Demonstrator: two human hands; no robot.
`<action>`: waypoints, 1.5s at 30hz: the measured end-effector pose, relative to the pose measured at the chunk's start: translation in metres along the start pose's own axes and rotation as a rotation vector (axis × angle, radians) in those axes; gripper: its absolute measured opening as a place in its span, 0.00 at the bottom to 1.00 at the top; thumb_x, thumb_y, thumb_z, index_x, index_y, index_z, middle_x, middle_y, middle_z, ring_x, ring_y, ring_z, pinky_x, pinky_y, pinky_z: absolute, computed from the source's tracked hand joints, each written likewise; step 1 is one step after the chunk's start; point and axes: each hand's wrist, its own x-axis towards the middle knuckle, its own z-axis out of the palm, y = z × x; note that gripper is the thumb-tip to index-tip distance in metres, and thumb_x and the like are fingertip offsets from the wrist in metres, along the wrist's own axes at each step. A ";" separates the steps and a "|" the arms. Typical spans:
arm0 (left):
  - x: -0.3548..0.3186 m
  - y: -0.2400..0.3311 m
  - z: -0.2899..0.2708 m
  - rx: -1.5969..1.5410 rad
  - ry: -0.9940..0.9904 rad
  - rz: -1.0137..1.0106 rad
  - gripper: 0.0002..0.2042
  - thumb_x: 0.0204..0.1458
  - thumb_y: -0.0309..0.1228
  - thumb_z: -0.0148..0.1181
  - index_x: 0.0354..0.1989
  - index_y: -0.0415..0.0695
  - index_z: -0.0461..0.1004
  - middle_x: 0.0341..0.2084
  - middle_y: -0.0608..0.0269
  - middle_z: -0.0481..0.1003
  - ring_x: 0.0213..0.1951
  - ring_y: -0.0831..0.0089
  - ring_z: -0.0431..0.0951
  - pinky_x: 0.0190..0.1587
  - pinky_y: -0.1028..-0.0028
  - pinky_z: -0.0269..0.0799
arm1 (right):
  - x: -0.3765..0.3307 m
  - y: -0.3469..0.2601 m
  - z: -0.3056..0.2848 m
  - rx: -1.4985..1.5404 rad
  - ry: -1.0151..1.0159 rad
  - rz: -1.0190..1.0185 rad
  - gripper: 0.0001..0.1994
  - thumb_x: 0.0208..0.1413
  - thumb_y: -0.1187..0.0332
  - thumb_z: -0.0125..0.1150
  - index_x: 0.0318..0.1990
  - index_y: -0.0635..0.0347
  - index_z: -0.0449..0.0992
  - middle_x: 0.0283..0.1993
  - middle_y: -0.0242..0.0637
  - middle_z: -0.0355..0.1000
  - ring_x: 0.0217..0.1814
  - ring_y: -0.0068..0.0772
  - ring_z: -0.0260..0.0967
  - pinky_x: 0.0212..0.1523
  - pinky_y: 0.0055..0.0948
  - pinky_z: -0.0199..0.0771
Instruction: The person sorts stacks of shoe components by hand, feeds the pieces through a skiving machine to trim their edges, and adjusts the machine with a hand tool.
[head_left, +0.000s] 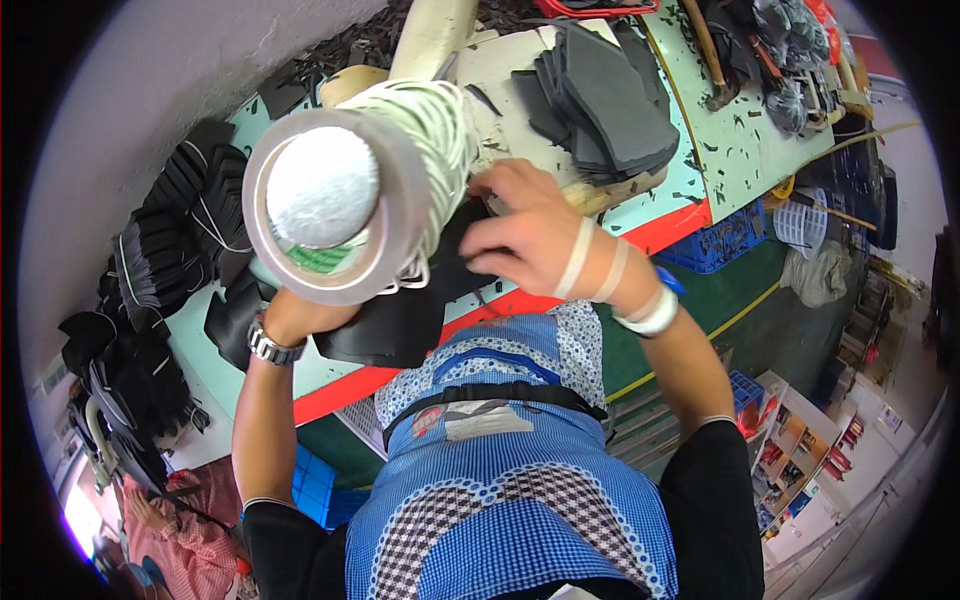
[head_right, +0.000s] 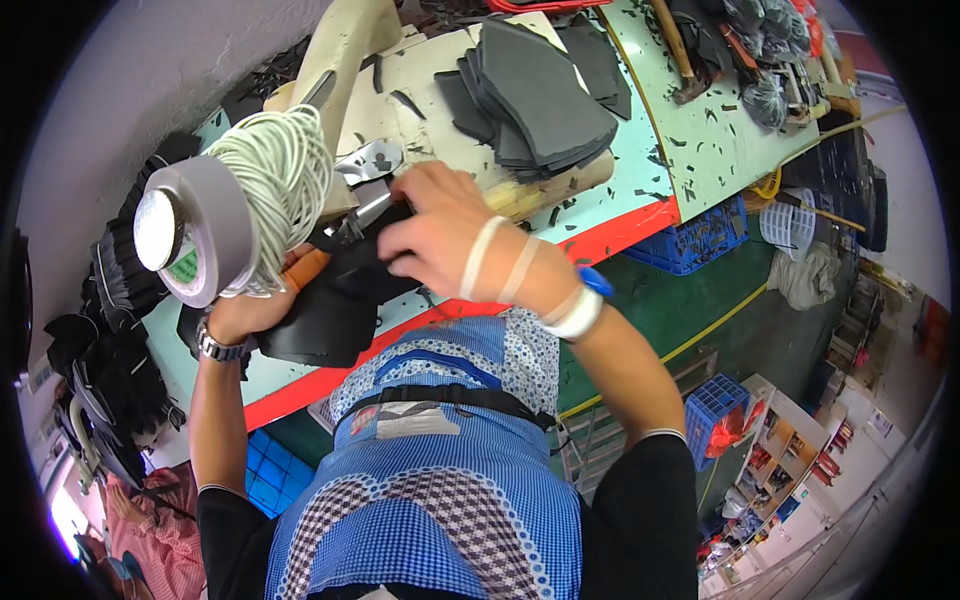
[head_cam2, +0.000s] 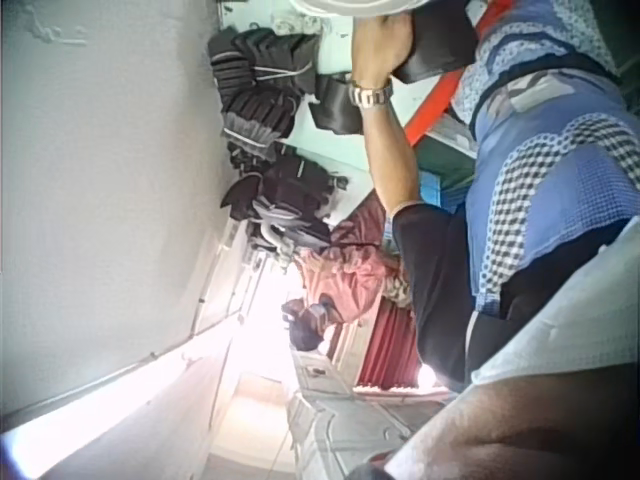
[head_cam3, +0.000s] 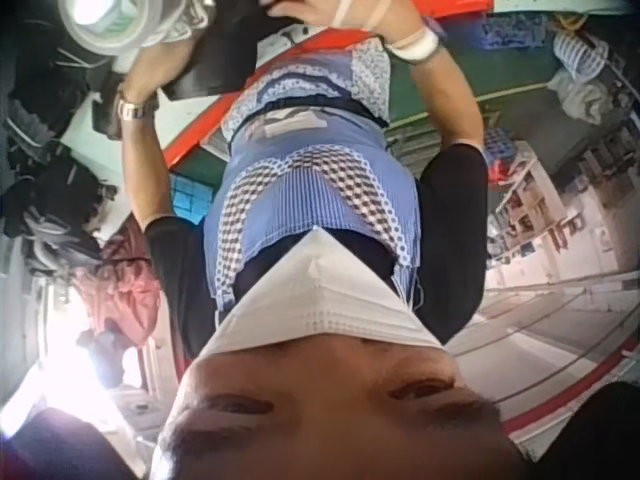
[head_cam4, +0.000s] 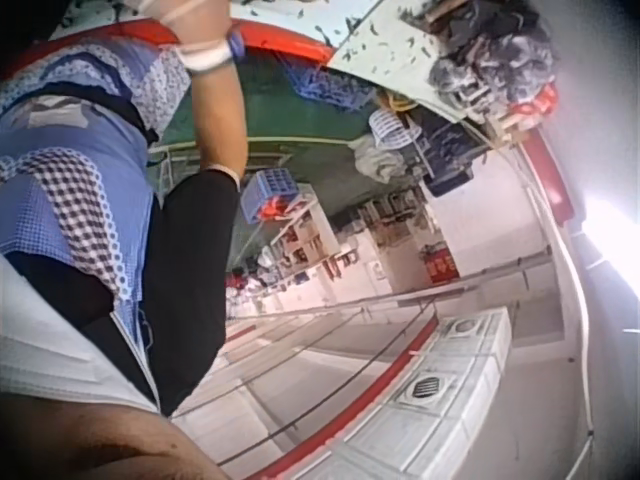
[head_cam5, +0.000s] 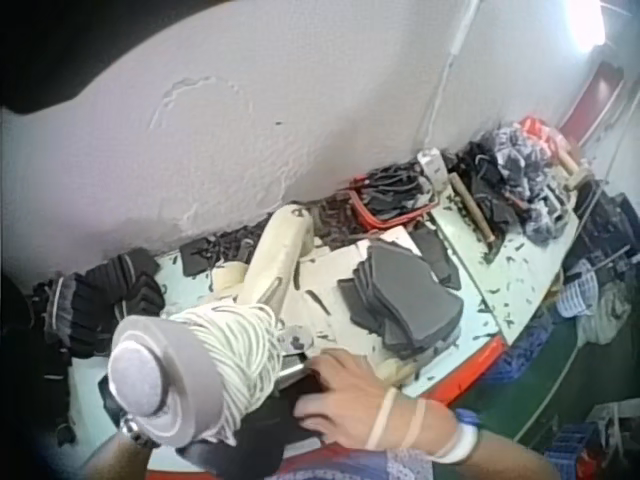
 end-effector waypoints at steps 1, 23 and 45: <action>0.000 -0.011 0.013 -0.065 -0.020 -0.058 0.08 0.55 0.31 0.62 0.38 0.39 0.78 0.32 0.63 0.77 0.34 0.74 0.74 0.40 0.71 0.69 | 0.002 -0.001 0.002 -0.004 0.005 0.001 0.06 0.47 0.68 0.68 0.32 0.58 0.79 0.41 0.39 0.71 0.48 0.43 0.67 0.53 0.43 0.62; 0.001 0.016 -0.020 -0.571 -0.020 -0.252 0.07 0.53 0.24 0.59 0.36 0.35 0.79 0.24 0.65 0.79 0.28 0.82 0.74 0.32 0.76 0.72 | -0.035 0.006 -0.046 0.277 -0.260 0.255 0.11 0.45 0.73 0.69 0.37 0.63 0.79 0.37 0.45 0.73 0.39 0.48 0.71 0.41 0.37 0.71; 0.002 0.129 0.068 -0.913 -0.305 -0.045 0.14 0.59 0.36 0.59 0.45 0.37 0.73 0.35 0.62 0.77 0.36 0.79 0.75 0.40 0.76 0.74 | -0.015 0.011 -0.050 -0.748 0.552 0.115 0.04 0.45 0.74 0.67 0.29 0.58 0.77 0.30 0.39 0.73 0.35 0.43 0.70 0.36 0.37 0.71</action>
